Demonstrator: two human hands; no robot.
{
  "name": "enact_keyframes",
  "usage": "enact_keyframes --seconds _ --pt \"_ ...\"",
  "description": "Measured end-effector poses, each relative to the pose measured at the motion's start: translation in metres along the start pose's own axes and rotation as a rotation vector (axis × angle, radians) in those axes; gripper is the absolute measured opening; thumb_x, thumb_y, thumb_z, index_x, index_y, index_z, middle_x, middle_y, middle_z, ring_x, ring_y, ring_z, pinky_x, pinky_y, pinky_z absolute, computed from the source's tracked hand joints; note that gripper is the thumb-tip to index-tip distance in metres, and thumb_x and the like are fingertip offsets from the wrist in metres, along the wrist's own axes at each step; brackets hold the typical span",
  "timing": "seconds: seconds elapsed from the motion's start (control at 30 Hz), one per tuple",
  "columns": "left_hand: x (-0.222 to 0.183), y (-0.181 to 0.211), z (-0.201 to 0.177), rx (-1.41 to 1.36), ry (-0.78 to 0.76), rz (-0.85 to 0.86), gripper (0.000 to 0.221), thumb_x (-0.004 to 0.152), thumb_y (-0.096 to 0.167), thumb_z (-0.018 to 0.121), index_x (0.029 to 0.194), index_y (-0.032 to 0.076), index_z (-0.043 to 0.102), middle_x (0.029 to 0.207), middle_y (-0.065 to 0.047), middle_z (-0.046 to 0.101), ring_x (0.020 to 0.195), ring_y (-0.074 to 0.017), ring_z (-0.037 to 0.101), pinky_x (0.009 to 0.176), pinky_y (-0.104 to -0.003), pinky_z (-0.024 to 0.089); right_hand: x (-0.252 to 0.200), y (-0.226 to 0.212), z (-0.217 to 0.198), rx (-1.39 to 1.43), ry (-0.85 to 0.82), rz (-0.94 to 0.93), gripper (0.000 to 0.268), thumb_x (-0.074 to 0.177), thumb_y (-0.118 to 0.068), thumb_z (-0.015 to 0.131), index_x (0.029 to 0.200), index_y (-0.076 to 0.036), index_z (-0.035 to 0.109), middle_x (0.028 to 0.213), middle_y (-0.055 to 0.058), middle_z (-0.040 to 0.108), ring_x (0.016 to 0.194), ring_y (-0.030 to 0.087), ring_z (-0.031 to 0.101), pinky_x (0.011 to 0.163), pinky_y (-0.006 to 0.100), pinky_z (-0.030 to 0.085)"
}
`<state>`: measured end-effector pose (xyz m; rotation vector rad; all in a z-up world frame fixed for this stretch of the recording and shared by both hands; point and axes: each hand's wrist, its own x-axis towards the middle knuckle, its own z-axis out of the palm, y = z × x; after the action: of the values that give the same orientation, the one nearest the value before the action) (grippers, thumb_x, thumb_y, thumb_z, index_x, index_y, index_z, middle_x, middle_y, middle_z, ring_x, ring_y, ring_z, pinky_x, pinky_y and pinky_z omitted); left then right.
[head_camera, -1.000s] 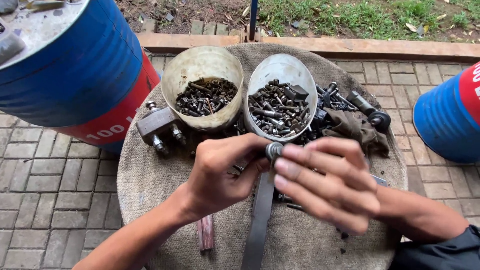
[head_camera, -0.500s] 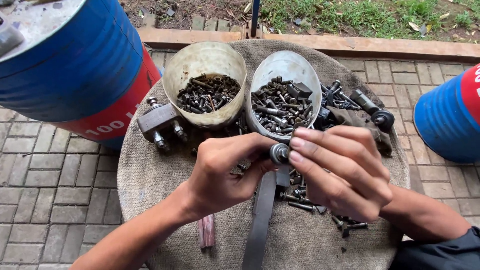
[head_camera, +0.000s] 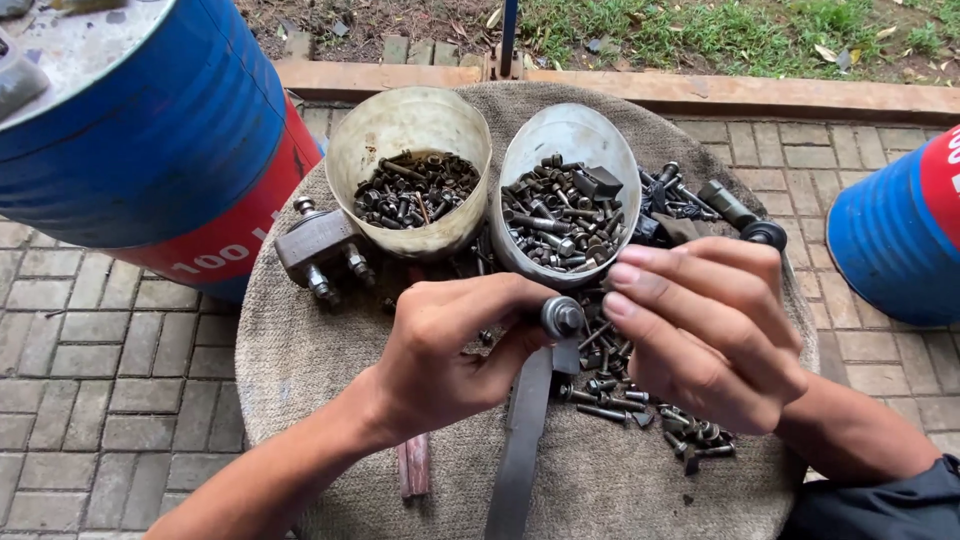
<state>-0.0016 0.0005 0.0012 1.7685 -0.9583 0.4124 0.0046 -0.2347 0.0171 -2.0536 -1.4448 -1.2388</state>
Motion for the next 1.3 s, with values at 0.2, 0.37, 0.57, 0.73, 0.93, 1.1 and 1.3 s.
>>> enact_keyframes --seconds 0.2,0.37,0.57,0.73,0.93,1.1,1.3 --pt "0.000 -0.002 0.003 0.007 -0.009 0.011 0.016 0.091 -0.005 0.071 0.105 -0.004 0.064 0.093 -0.013 0.073 0.075 -0.0248 0.073 0.070 -0.032 0.060 0.005 0.000 0.004 0.066 -0.049 -0.151 0.017 0.100 -0.006 0.059 0.110 0.001 0.071 0.113 0.019 0.071 0.104 0.031 0.072 0.088 0.041 0.059" --pt "0.000 0.000 0.002 -0.010 -0.012 0.005 0.013 0.093 -0.003 0.069 0.105 -0.002 0.064 0.094 -0.013 0.073 0.077 -0.0252 0.073 0.071 -0.031 0.060 0.002 -0.004 0.005 0.063 0.004 -0.111 0.017 0.100 -0.006 0.057 0.107 -0.002 0.072 0.110 0.015 0.072 0.101 0.027 0.073 0.087 0.040 0.057" --pt "-0.004 -0.002 0.005 0.014 -0.003 -0.006 0.016 0.091 -0.002 0.072 0.106 -0.001 0.065 0.095 -0.011 0.074 0.077 -0.0238 0.074 0.071 -0.031 0.061 0.002 -0.003 0.002 0.054 -0.008 -0.116 0.016 0.100 -0.008 0.058 0.105 -0.002 0.072 0.108 0.015 0.073 0.100 0.027 0.073 0.086 0.041 0.053" --pt "-0.001 -0.002 0.003 0.012 -0.008 -0.002 0.013 0.092 -0.003 0.067 0.104 -0.002 0.064 0.093 -0.011 0.072 0.075 -0.0239 0.072 0.069 -0.031 0.059 0.005 0.000 0.006 0.054 -0.033 -0.181 0.015 0.100 -0.012 0.062 0.104 -0.003 0.073 0.107 0.016 0.074 0.099 0.027 0.073 0.085 0.038 0.053" --pt "0.001 -0.002 0.002 -0.010 -0.018 0.002 0.016 0.092 -0.004 0.069 0.107 -0.002 0.064 0.097 -0.013 0.075 0.080 -0.0256 0.075 0.074 -0.032 0.062 0.004 -0.002 0.004 0.053 -0.050 -0.198 0.014 0.101 -0.012 0.062 0.108 -0.007 0.073 0.112 0.011 0.073 0.104 0.021 0.071 0.086 0.035 0.055" --pt "0.003 -0.003 0.002 -0.010 -0.023 0.021 0.016 0.089 -0.008 0.067 0.104 -0.004 0.064 0.093 -0.012 0.073 0.077 -0.0245 0.074 0.072 -0.031 0.062 0.003 -0.003 0.004 0.093 -0.016 -0.104 0.012 0.098 -0.009 0.065 0.105 -0.004 0.073 0.110 0.015 0.075 0.101 0.026 0.074 0.088 0.039 0.053" --pt "-0.002 -0.005 0.004 0.011 -0.008 0.005 0.017 0.091 -0.004 0.071 0.106 -0.003 0.064 0.094 -0.012 0.073 0.077 -0.0242 0.074 0.072 -0.031 0.061 0.005 -0.003 0.005 0.072 0.004 -0.116 0.013 0.099 -0.009 0.063 0.104 -0.002 0.073 0.107 0.017 0.075 0.100 0.027 0.075 0.086 0.038 0.052"
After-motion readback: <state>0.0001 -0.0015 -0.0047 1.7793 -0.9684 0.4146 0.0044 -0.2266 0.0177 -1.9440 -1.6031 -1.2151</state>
